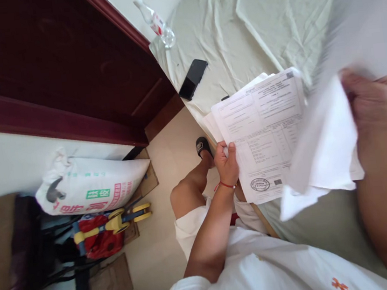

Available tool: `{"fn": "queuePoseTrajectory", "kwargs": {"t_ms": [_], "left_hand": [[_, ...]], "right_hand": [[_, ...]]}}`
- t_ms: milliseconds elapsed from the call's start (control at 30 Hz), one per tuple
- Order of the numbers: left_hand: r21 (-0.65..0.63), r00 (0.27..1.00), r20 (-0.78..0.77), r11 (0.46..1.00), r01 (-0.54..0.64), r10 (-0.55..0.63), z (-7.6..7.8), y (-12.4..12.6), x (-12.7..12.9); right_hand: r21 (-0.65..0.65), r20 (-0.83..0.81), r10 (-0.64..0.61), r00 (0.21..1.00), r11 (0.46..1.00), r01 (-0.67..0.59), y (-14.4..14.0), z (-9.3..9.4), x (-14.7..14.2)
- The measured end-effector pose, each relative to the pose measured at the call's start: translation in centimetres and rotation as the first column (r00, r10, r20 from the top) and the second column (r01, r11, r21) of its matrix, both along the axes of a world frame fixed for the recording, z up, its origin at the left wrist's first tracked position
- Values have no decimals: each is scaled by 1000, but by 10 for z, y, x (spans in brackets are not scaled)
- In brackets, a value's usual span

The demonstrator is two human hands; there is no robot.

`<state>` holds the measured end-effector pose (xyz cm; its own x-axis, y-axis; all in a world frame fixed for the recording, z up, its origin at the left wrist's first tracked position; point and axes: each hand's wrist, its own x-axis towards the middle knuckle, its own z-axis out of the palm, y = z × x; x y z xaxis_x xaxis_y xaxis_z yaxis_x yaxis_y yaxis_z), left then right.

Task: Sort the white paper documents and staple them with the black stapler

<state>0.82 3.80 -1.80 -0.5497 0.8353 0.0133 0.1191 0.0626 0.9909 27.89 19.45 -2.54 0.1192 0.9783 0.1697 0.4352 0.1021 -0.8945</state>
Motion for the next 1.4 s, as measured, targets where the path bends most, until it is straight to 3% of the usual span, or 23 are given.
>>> {"fn": "queuePoseTrajectory", "kwargs": {"t_ms": [67, 133, 367, 700, 900, 1000, 1167, 1400], "left_hand": [[-22, 1000, -31, 1000, -4, 4, 1, 0, -1], [-31, 997, -75, 999, -13, 10, 2, 0, -2], [-7, 985, -169, 1000, -19, 18, -4, -1, -3], [-4, 987, -159, 1000, 1, -1, -1, -1, -3], [0, 997, -72, 999, -32, 32, -2, -1, -2], [3, 998, 10, 998, -63, 63, -2, -1, -1], [-21, 998, 62, 999, -27, 28, -1, -2, -1], [83, 999, 32, 996, -12, 10, -4, 0, -2]], "right_hand": [[-2, -247, 0, 969, 1000, -1, -10, 13, -9], [-49, -349, 31, 937, 998, -51, -16, 23, -15], [-268, -215, 204, 955, 928, -258, -15, 18, -9], [-224, -181, 230, 956, 937, -267, -15, 26, -14], [-334, -74, 106, 992, 934, -125, -14, 24, -14], [-295, -87, 28, 996, 954, -52, -16, 31, -18], [-181, -178, -78, 981, 982, 46, -16, 37, -22], [-208, -416, -181, 891, 973, 101, -13, 34, -20]]}}
